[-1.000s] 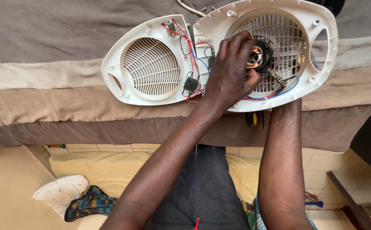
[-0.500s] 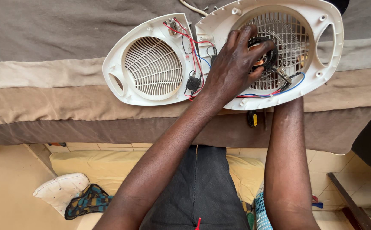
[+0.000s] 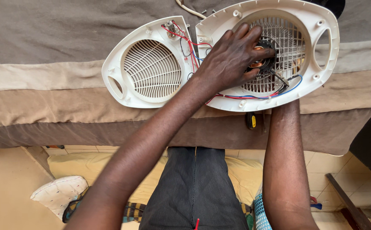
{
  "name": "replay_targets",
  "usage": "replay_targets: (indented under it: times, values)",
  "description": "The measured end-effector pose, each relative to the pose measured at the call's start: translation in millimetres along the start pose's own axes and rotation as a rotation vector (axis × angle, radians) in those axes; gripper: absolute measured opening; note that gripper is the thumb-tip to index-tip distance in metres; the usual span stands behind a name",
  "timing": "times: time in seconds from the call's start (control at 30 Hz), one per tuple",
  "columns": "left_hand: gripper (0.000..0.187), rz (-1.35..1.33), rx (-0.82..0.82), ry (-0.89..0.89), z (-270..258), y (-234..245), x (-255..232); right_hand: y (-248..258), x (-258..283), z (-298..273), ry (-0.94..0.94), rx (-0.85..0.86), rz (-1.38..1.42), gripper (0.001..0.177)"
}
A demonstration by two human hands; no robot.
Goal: The person disassembles a white electric fan on a bed. They use a screwdriver to remove screws from the fan blades and motor housing, then detach the blades and separate the front and rear grilles. The person also manipulates internal wiring and components while the fan remains open.
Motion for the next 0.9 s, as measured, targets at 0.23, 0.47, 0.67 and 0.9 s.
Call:
replay_targets:
  times: [0.23,0.47,0.67,0.9]
  values:
    - [0.054,-0.016,-0.003,-0.172,3,2,-8,-2,-6,-6,-0.009,-0.012,0.019,0.059]
    - [0.051,-0.075,-0.053,-0.189,2,0,-8,-6,-9,-8,-0.023,-0.015,0.021,0.058]
    - [0.049,-0.135,-0.130,-0.044,-5,1,-4,-8,-8,-4,-0.035,-0.008,0.014,0.058]
    - [0.042,-0.120,-0.036,0.010,8,-5,-1,-7,-5,1,-0.034,-0.002,0.018,0.057]
Point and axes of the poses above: each hand's wrist, its own z-axis towards the middle knuckle, its own y-axis out of the back of the hand, x = y × z, the point moved 9 cm from there along z, towards the middle knuckle, and after that the axes turned 11 degrees about z, right-handed, at the moved point
